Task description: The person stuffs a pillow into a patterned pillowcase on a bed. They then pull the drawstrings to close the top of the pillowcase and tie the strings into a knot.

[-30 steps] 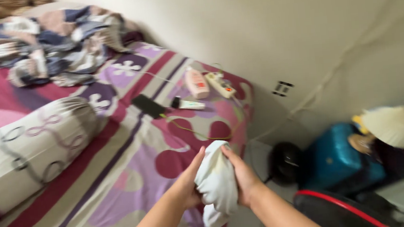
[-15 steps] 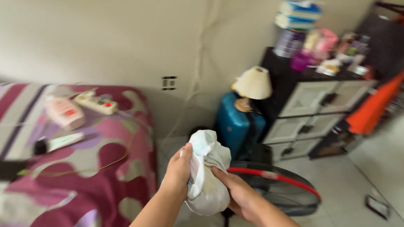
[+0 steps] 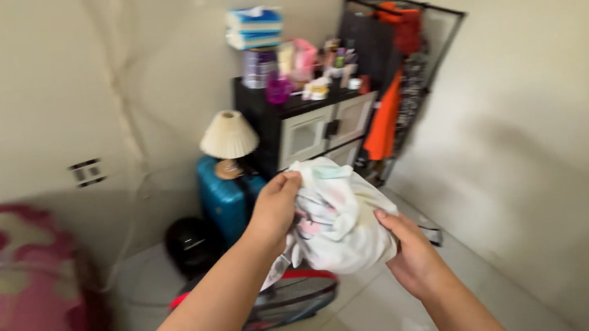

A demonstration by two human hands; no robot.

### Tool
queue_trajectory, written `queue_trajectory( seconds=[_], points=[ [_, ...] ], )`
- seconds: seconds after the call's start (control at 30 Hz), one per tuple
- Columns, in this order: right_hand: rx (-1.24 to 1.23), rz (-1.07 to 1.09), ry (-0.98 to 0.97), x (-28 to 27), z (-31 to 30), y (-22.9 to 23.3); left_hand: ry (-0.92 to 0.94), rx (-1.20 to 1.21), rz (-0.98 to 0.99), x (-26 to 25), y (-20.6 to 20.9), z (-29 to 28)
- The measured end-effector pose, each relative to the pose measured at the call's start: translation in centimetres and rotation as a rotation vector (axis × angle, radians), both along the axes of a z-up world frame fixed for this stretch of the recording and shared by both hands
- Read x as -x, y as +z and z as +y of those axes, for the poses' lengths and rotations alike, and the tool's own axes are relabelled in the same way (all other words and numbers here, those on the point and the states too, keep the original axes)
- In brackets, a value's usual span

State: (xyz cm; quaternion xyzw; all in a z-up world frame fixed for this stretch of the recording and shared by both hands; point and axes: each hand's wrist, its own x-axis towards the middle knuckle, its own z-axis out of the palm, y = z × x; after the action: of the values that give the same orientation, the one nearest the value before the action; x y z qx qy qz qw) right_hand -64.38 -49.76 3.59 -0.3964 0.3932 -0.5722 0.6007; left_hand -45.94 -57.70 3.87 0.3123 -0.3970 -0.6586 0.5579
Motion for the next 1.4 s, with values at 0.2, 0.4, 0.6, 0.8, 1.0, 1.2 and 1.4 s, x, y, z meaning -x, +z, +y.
queue_trajectory(
  seconds=[0.2,0.4,0.6,0.8,1.0,1.2,1.4],
  points=[
    [-0.191,-0.338,0.128,10.6,1.9,-2.4,-0.385,-0.107,-0.130,16.3,-1.8,0.0],
    [-0.443,-0.361,-0.125,19.9,1.2,-8.6,-0.551,-0.222,-0.404,26.1,-6.8,-0.7],
    [-0.291,-0.317,-0.244,23.6,-0.8,-10.4,-0.548,-0.358,-0.537,27.6,-11.0,-2.0],
    [-0.642,-0.089,-0.624,23.6,-2.8,-11.2,-0.482,-0.360,-0.587,25.0,-11.5,-2.9],
    [-0.603,-0.131,-0.404,20.3,-5.5,-13.8,-0.374,-0.384,-0.547,20.5,-10.4,-4.3],
    [-0.523,-0.147,-0.241,12.4,-6.4,-11.5,-0.300,-0.376,-0.508,12.9,-8.6,-5.0],
    [-0.453,-0.141,0.006,2.0,-5.6,-8.0,-0.180,-0.413,-0.463,1.9,-7.6,-3.3]
  ],
)
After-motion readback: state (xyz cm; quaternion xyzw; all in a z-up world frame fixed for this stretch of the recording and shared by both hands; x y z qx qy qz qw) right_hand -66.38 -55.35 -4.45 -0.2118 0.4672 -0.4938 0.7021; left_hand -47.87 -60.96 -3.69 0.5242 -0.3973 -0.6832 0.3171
